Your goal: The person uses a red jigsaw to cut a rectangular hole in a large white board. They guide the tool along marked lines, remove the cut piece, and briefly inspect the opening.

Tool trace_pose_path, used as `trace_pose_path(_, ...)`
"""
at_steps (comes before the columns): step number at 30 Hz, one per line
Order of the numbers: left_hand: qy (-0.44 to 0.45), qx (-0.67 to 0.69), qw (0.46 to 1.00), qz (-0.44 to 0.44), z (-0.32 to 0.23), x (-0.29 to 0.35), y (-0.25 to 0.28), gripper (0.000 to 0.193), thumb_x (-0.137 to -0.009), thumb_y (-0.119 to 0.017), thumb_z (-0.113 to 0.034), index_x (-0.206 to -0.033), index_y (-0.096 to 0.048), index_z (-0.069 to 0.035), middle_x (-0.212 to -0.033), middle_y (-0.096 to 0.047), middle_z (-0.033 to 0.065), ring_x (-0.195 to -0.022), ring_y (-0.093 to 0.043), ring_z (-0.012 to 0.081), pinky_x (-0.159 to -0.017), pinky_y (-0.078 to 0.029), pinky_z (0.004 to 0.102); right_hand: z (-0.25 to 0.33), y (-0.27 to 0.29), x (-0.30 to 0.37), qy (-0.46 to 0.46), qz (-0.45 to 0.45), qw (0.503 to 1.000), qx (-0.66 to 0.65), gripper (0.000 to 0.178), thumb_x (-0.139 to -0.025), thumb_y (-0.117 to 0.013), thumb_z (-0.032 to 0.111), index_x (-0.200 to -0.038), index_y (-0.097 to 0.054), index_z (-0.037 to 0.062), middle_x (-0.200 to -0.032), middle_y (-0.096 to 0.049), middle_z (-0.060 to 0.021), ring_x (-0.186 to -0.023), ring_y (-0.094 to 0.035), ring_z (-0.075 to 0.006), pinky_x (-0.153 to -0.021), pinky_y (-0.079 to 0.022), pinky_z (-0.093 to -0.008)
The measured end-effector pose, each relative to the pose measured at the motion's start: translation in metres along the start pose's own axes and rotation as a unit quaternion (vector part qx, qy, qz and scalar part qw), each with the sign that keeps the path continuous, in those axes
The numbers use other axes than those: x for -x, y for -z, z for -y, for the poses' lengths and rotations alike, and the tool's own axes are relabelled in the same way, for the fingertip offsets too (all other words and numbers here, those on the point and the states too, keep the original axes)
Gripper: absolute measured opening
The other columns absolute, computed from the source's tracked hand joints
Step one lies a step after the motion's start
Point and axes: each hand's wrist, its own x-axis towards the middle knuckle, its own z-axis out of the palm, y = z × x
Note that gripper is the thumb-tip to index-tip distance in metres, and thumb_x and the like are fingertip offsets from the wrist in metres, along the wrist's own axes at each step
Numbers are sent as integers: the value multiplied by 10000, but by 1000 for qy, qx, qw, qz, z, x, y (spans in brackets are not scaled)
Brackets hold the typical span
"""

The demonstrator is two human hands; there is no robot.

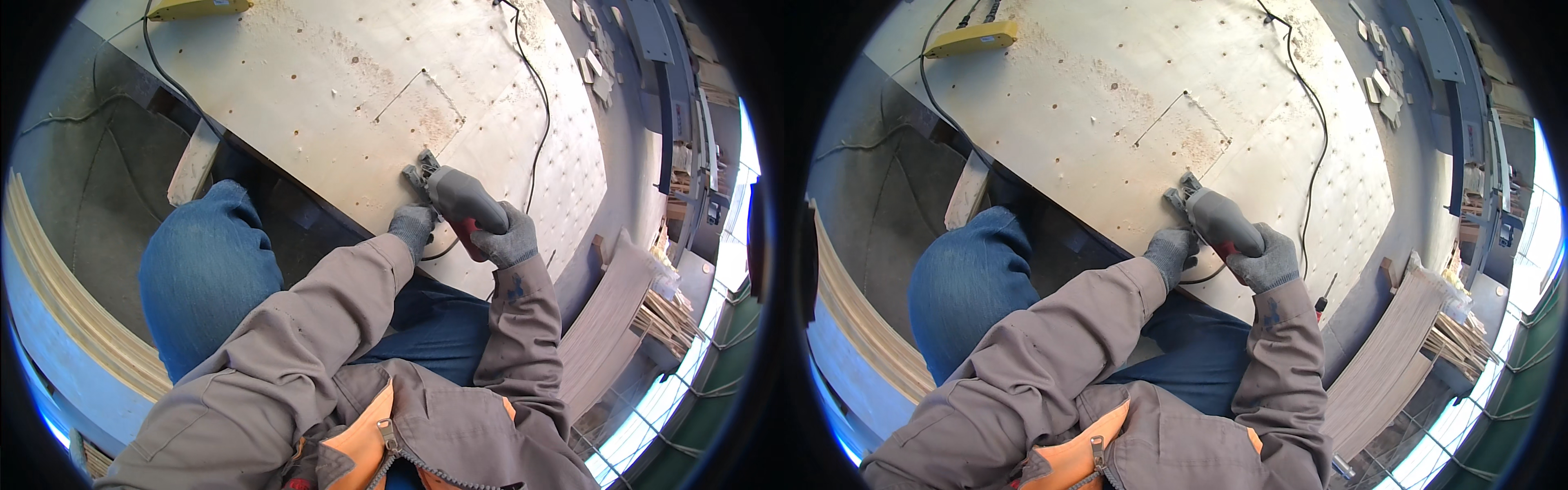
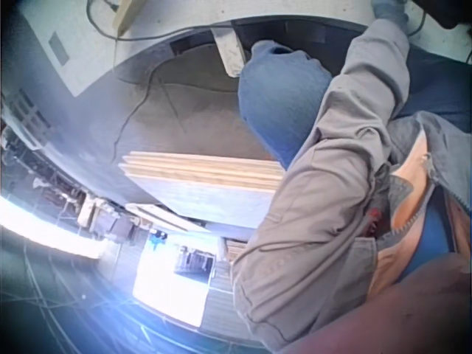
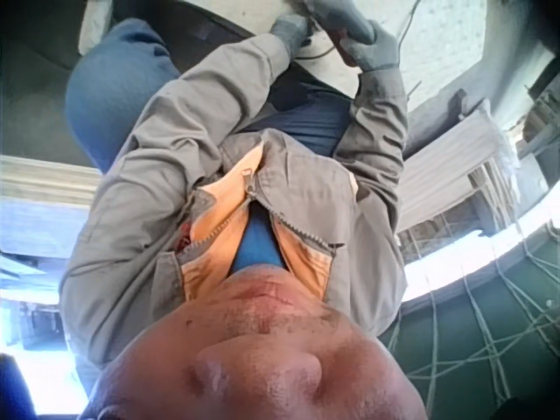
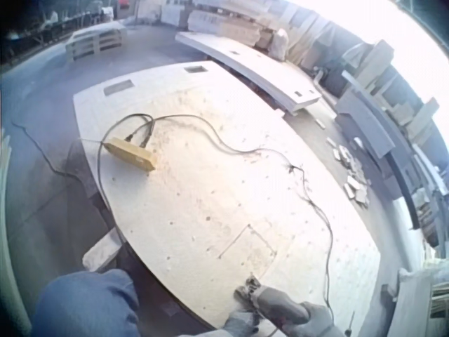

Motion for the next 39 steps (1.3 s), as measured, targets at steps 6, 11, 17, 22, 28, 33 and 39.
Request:
trace_pose_path(6,-203,-128,969,-53,75,-89,25,186,-1035,-516,-152,-1062,-685,-79,-911,-687,63,-831,-685,197,-682,-575,342,31,-10,-15,19,44,997,-52,361,-660,-806,102,-995,-725,-6,-749,-700,-81,-608,-655,-129,-564,-535,-293)
trace_pose_path(11,57,259,964,-19,28,-31,0,199,-1033,-497,-136,-1075,-680,-70,-895,-685,71,-804,-674,188,-684,-573,333,0,-1,0,-13,8,999,-42,359,-660,-801,97,-994,-726,-9,-759,-705,-78,-618,-658,-130,-574,-538,-297)
trace_pose_path(17,47,78,995,-39,2,-9,6,193,-1031,-496,-126,-1089,-675,-83,-841,-662,57,-748,-653,169,-624,-544,316,-7,4,-4,17,12,999,37,423,-639,-805,172,-1023,-732,11,-820,-741,-110,-740,-705,-183,-715,-573,-336)
trace_pose_path(22,-235,-150,957,-86,65,-71,48,150,-993,-571,-111,-1075,-688,-67,-787,-645,52,-665,-624,161,-575,-515,302,14,-7,-27,45,44,997,33,440,-627,-799,196,-1026,-732,23,-861,-749,-141,-788,-721,-215,-743,-575,-359)
trace_pose_path(28,-129,-37,991,10,-14,49,6,156,-962,-653,-164,-1068,-699,-59,-805,-645,38,-688,-617,139,-591,-505,293,-27,1,-19,9,13,1000,14,435,-625,-789,178,-1024,-723,18,-856,-739,-137,-799,-715,-220,-734,-571,-358)
trace_pose_path(33,-304,-20,952,43,-7,52,6,220,-951,-692,-239,-1080,-707,-61,-862,-649,36,-756,-617,124,-642,-517,295,-2,-7,-33,-3,48,999,-8,425,-648,-780,148,-1051,-729,22,-883,-744,-128,-807,-711,-213,-719,-570,-348)
trace_pose_path(39,-82,68,994,29,-47,99,-10,242,-946,-704,-274,-1058,-713,-59,-840,-649,37,-765,-617,120,-648,-524,304,-17,-6,-32,-9,53,998,-35,454,-649,-798,129,-1081,-729,10,-907,-748,-116,-804,-708,-206,-704,-573,-339)
